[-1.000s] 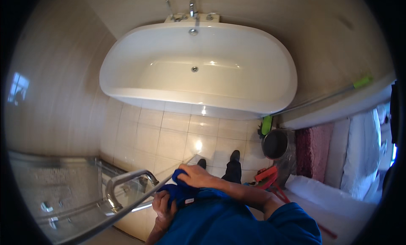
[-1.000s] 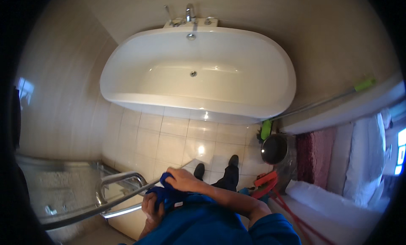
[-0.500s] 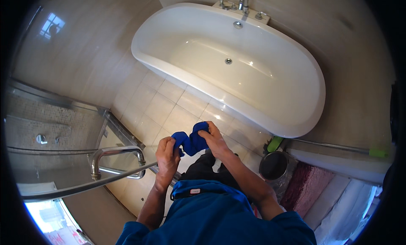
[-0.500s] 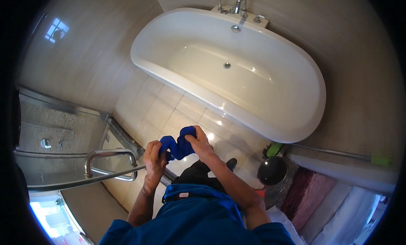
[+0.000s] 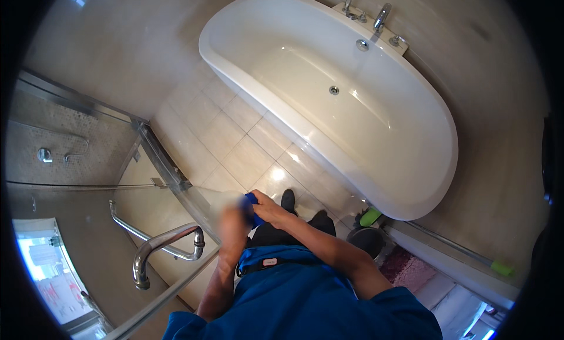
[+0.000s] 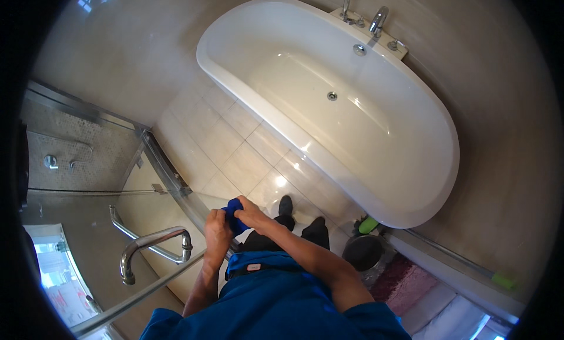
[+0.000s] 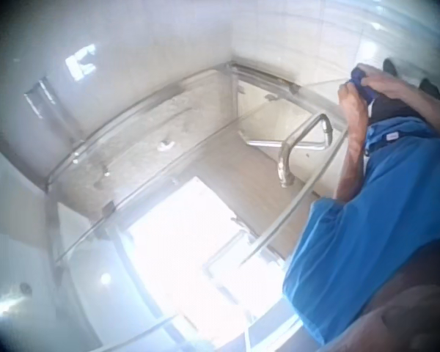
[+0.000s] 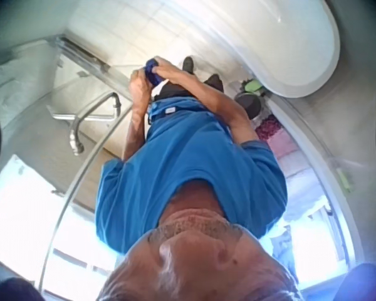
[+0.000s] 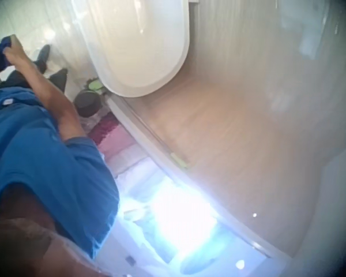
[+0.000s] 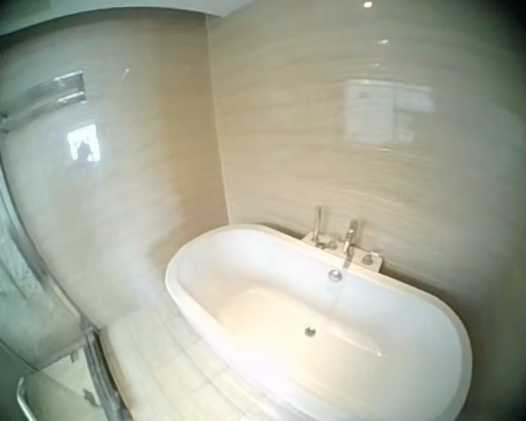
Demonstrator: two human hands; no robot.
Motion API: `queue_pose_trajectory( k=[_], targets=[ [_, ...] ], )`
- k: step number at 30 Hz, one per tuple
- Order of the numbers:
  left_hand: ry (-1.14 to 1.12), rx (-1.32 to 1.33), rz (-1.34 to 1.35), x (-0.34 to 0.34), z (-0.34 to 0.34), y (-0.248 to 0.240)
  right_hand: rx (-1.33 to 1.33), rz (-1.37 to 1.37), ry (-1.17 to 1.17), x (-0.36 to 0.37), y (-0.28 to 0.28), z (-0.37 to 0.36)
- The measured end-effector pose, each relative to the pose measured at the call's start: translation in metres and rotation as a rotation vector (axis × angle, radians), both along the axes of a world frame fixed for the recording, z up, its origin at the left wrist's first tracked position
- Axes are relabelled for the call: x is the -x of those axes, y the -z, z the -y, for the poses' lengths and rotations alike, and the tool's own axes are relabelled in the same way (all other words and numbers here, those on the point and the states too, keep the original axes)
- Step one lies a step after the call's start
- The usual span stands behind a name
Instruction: The person wipes the metal frame of a glass shower enclosure and the exterior surface of a white bathtub using a blue cloth. The person moves from the shower threshold to the tub, wiping the surfaces in a continuous motion.
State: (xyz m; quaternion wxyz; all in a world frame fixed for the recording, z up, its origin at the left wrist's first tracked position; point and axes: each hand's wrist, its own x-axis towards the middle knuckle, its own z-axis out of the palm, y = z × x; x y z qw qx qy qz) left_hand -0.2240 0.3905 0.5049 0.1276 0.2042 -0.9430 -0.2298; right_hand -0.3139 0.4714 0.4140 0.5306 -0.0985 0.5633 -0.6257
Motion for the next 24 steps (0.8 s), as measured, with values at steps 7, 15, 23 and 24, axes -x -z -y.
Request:
queue_pose_trajectory(
  k=[7,15,23,24],
  targets=[
    [-0.318,0.045,0.031,-0.039,0.001,0.013,0.049,0.048,-0.275,-0.001,0.000,0.004],
    [-0.536,-0.166,0.051,-0.052,-0.012,0.014,0.068,-0.022,-0.264,0.026,-0.007,-0.007],
    [-0.480,-0.313,0.010,0.037,-0.018,0.053,-0.126,-0.043,0.164,0.117,-0.016,-0.065],
    [-0.482,-0.509,0.059,0.070,-0.029,0.033,-0.135,-0.048,0.236,0.133,-0.009,-0.081]
  ],
)
